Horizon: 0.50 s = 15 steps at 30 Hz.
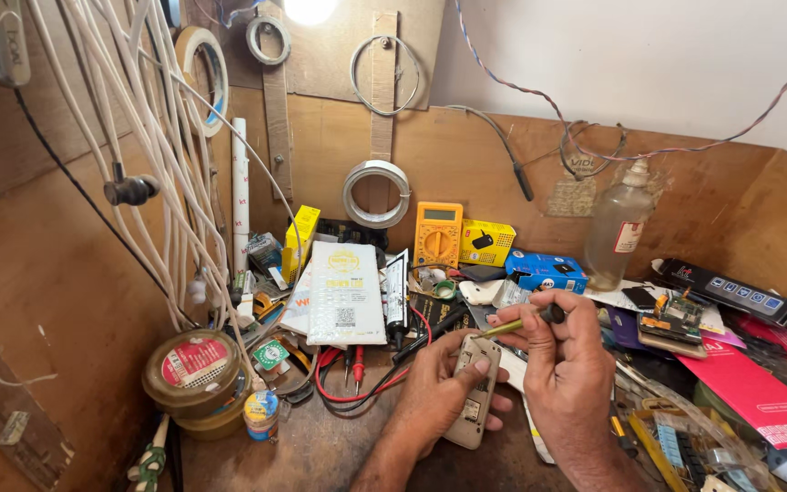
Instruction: The person uses a small flathead screwdriver to pry open the casing of a white remote control. They carefully work the tool along the seam to separate the two halves of the plastic shell, eventually exposing the internal circuit board and battery compartment.
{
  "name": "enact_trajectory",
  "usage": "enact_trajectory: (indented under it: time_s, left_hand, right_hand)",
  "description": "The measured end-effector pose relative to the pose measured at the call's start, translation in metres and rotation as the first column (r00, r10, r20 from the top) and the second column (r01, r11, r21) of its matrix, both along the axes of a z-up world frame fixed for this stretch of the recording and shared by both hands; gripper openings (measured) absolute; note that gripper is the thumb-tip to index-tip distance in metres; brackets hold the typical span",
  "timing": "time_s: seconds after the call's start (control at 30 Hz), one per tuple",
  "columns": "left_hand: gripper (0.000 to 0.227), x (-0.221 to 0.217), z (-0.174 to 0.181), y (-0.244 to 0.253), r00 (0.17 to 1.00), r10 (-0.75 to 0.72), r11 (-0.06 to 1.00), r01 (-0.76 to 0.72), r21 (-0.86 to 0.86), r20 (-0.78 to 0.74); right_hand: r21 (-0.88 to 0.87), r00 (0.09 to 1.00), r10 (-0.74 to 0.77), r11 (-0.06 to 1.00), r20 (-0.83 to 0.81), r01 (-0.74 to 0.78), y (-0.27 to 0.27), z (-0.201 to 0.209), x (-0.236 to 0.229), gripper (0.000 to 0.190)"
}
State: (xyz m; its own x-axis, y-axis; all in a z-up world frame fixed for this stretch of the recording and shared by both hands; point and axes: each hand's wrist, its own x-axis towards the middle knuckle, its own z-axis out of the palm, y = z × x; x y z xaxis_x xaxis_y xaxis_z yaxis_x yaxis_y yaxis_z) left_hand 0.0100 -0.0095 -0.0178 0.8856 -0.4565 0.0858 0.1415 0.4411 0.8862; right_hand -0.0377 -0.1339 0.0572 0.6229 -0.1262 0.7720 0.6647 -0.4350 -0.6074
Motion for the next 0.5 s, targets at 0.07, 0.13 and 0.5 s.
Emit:
enact_trajectory:
  time_s: [0.07, 0.13, 0.5]
  left_hand:
    - [0.043, 0.0, 0.0, 0.0, 1.0, -0.002, 1.0, 0.002, 0.001, 0.012]
    - [0.043, 0.0, 0.0, 0.0, 1.0, -0.005, 1.0, 0.005, -0.001, 0.024]
    - [0.037, -0.007, 0.005, -0.001, 0.996, 0.081, 0.991, -0.085, 0.102, 0.046]
  right_hand:
    - [-0.043, 0.999, -0.027, 0.999, 0.034, 0.029, 0.0, -0.003, 0.001, 0.017]
    - [-0.12, 0.996, -0.054, 0.991, 0.077, 0.063, 0.0, -0.004, 0.002, 0.018]
    - [-0.147, 0.988, -0.148, 0.979, -0.045, 0.14, 0.008, -0.017, 0.02, 0.06]
